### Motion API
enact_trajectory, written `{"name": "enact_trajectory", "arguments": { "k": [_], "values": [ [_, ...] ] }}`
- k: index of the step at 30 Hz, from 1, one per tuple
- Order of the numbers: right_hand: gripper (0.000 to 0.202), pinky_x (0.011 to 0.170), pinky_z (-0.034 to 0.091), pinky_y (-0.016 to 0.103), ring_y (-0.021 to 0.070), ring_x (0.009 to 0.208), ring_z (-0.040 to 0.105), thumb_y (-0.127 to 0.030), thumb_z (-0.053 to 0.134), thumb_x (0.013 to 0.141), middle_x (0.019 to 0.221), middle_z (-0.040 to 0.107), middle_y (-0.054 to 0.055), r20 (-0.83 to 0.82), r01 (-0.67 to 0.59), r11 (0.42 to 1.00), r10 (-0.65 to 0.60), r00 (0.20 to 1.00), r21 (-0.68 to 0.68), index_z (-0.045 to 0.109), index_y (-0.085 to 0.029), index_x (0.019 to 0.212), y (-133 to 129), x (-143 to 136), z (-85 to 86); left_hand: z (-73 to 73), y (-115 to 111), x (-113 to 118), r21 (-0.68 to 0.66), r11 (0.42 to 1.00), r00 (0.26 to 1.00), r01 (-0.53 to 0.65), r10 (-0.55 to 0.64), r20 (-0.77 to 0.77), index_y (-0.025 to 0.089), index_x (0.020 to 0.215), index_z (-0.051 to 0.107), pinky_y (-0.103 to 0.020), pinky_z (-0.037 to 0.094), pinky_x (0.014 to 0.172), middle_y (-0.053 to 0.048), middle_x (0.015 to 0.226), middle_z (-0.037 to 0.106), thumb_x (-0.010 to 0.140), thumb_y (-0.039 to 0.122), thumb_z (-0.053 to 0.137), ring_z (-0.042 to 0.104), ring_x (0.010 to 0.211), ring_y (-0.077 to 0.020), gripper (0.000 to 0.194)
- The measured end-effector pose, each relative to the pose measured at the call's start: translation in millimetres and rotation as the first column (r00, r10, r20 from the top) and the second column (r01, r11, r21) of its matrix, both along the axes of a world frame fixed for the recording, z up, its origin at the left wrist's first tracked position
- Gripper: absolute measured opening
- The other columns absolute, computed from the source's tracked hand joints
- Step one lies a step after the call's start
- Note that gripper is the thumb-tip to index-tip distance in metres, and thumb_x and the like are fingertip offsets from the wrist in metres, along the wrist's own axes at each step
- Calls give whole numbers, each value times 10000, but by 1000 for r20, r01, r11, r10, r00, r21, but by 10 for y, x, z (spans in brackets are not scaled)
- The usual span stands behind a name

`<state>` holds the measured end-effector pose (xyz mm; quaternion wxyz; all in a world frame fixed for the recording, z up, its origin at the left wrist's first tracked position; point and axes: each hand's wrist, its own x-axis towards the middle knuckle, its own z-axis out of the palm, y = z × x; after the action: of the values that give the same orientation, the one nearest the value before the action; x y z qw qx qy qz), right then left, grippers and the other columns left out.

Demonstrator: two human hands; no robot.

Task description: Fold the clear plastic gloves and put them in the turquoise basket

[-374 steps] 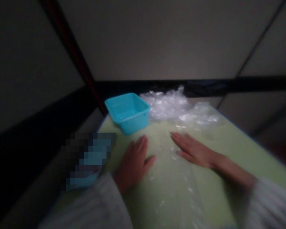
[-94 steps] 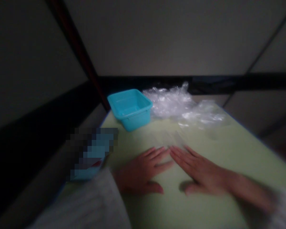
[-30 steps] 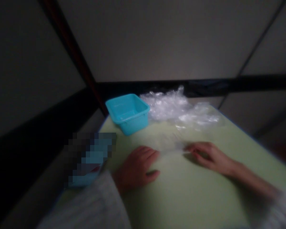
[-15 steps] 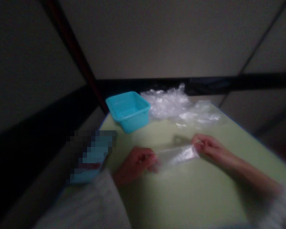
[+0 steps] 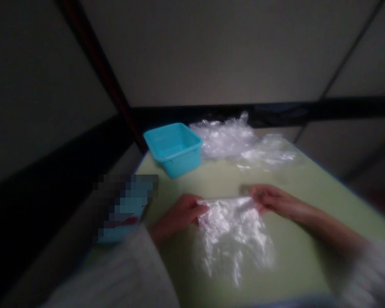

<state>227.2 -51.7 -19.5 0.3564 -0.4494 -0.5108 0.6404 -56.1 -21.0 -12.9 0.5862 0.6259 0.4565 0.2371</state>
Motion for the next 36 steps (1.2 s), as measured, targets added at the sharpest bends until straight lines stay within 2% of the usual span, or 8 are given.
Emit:
{"name": "enact_trajectory", "arguments": {
  "k": [4, 7, 10, 15, 22, 36],
  "values": [
    [245, 585, 514, 242, 109, 607, 596, -379, 655, 748, 699, 621, 6, 132, -7, 995, -6, 991, 100, 589, -148, 798, -33, -80, 106, 15, 23, 0, 36, 999, 1000, -8, 9, -14, 128, 659, 626, -206, 434, 510, 0, 600, 613, 649, 343, 654, 573, 555, -127, 217],
    [317, 532, 480, 240, 94, 527, 538, -429, 720, 682, 599, 590, -26, 216, -21, 986, -15, 976, 164, 571, -155, 738, -38, -152, 172, 2, 46, -6, 59, 998, 1000, -20, 21, -19, 126, 665, 634, -199, 416, 493, 6, 582, 601, 635, 322, 664, 552, 528, -115, 201],
    [375, 478, 442, 234, 92, 482, 514, -471, 753, 624, 552, 579, -35, 273, -43, 982, -9, 962, 184, 556, -157, 687, -11, -182, 162, -28, 69, -19, 79, 996, 999, -37, 39, -25, 127, 642, 623, -189, 391, 470, 11, 548, 586, 630, 312, 670, 525, 497, -104, 191],
    [401, 453, 422, 224, 89, 458, 515, -495, 758, 605, 522, 574, -32, 280, -43, 984, -6, 960, 171, 549, -155, 639, 9, -183, 127, -67, 88, -35, 89, 995, 998, -43, 46, -32, 131, 584, 594, -199, 396, 462, 5, 511, 584, 625, 320, 665, 524, 467, -108, 206],
    [391, 457, 428, 219, 80, 450, 507, -496, 742, 636, 498, 569, -24, 287, -24, 984, -29, 958, 179, 558, -153, 594, -32, -198, 196, -57, 74, -40, 71, 996, 998, -52, 54, -36, 133, 600, 599, -221, 439, 490, -18, 550, 630, 641, 345, 652, 585, 514, -139, 223],
    [384, 463, 461, 213, 81, 450, 531, -509, 713, 673, 504, 586, -18, 257, -22, 987, -20, 966, 160, 580, -156, 603, -20, -154, 125, -54, 82, -56, 73, 997, 998, -39, 42, -43, 140, 593, 607, -216, 435, 481, -11, 540, 616, 709, 418, 608, 585, 519, -144, 302]
  ]
}}
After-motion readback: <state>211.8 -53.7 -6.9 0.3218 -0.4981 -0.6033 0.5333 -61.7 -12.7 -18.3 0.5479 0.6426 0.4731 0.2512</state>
